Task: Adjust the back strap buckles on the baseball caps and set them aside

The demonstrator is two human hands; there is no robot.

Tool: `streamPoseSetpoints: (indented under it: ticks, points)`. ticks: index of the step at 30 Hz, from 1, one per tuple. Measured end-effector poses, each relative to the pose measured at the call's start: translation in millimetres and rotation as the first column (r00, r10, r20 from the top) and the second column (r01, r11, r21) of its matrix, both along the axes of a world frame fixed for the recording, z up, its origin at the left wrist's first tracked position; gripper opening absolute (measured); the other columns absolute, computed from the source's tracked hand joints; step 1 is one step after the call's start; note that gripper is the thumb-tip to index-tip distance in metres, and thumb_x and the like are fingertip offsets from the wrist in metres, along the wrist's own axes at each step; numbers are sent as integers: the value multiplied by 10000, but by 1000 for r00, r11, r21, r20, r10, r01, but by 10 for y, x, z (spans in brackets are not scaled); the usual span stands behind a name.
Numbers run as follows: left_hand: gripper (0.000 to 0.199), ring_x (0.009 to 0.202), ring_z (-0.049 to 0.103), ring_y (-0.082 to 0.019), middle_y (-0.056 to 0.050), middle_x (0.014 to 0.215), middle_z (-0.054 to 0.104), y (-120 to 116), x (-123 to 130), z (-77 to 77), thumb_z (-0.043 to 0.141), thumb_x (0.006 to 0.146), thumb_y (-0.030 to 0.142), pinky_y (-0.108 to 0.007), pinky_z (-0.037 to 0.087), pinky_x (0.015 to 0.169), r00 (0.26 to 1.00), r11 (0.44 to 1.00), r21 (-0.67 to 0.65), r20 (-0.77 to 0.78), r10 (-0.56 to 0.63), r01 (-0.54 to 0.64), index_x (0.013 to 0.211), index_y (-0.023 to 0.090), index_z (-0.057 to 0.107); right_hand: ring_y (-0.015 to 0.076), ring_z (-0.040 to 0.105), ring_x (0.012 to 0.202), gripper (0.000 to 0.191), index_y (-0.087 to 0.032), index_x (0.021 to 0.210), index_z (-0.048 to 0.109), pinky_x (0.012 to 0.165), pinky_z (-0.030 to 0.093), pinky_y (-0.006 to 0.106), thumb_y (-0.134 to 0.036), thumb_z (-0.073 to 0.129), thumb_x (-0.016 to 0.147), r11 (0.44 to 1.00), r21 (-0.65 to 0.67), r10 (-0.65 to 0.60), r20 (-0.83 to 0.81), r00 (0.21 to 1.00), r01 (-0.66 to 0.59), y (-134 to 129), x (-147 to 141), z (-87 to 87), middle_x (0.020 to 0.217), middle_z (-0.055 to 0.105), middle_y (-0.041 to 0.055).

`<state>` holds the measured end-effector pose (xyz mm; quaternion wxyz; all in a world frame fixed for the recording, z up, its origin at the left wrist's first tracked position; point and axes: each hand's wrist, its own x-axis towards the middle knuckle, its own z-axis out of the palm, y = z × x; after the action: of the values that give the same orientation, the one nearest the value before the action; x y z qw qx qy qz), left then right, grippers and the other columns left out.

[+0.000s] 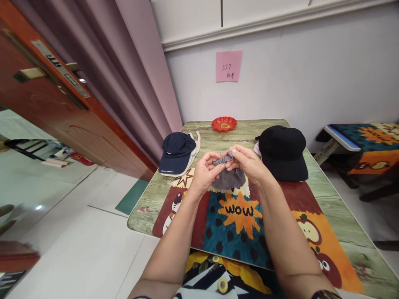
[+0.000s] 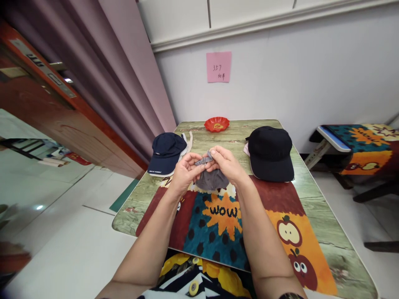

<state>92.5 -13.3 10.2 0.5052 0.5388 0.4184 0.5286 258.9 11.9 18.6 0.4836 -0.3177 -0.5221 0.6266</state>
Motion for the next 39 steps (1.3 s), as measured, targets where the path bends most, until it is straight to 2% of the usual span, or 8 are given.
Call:
streamPoseSetpoints:
  ticks: [5, 11, 17, 25, 28, 33, 39]
  points:
    - [359, 458, 509, -40, 27, 763, 652, 11, 7, -43, 832, 725, 360, -172, 398, 443, 999, 998, 56, -24, 30, -29, 945, 178, 614, 97, 641, 581, 388, -187, 855, 633, 597, 576, 211, -567, 707, 836, 1000, 0, 3, 12, 1000, -3, -8, 4, 24, 689, 656, -2]
    - [321, 426, 482, -62, 40, 585, 604, 10, 30, -54, 801, 756, 360, -188, 370, 431, 992, 993, 70, -71, 102, -97, 978, 158, 688, 89, 637, 573, 407, -185, 837, 628, 595, 579, 201, -578, 734, 816, 999, 9, -37, 14, 999, 37, -4, 11, 11, 685, 658, -6]
    - [307, 425, 467, -67, 43, 550, 586, -5, 64, -63, 784, 779, 357, -192, 363, 428, 985, 982, 124, -81, 151, -141, 1002, 157, 721, 101, 656, 567, 394, -188, 814, 611, 577, 585, 204, -547, 769, 788, 997, 23, -69, 27, 997, 69, -19, 8, 3, 656, 663, -13]
    - [301, 433, 449, -74, 55, 531, 538, 5, 81, -71, 775, 787, 360, -197, 349, 434, 985, 984, 132, -110, 137, -122, 1013, 171, 709, 113, 663, 512, 259, -194, 779, 574, 531, 591, 209, -408, 716, 814, 992, -25, -122, 51, 991, 124, 7, -23, -15, 595, 654, -22]
    - [280, 446, 438, -69, 47, 567, 564, 18, 71, -63, 765, 785, 338, -194, 338, 438, 976, 978, 167, -156, 152, -126, 1005, 171, 716, 113, 663, 500, 208, -195, 777, 568, 522, 590, 208, -362, 684, 821, 990, -14, -141, 74, 987, 142, 17, -28, -32, 587, 653, -25]
    - [215, 484, 443, -53, 2, 772, 687, 21, 51, -24, 736, 774, 255, -186, 345, 460, 933, 957, 265, -298, 199, -119, 972, 171, 741, 125, 673, 505, 209, -192, 765, 566, 504, 576, 202, -363, 665, 834, 989, 30, -146, 143, 979, 144, 18, -23, -62, 569, 656, -13]
    - [194, 499, 459, -60, -11, 841, 713, 4, 46, -12, 728, 784, 249, -193, 360, 480, 916, 953, 279, -341, 211, -116, 966, 182, 746, 145, 687, 525, 244, -197, 787, 573, 512, 577, 222, -407, 685, 839, 989, 66, -145, 220, 965, 134, 31, -10, -81, 597, 681, 8]
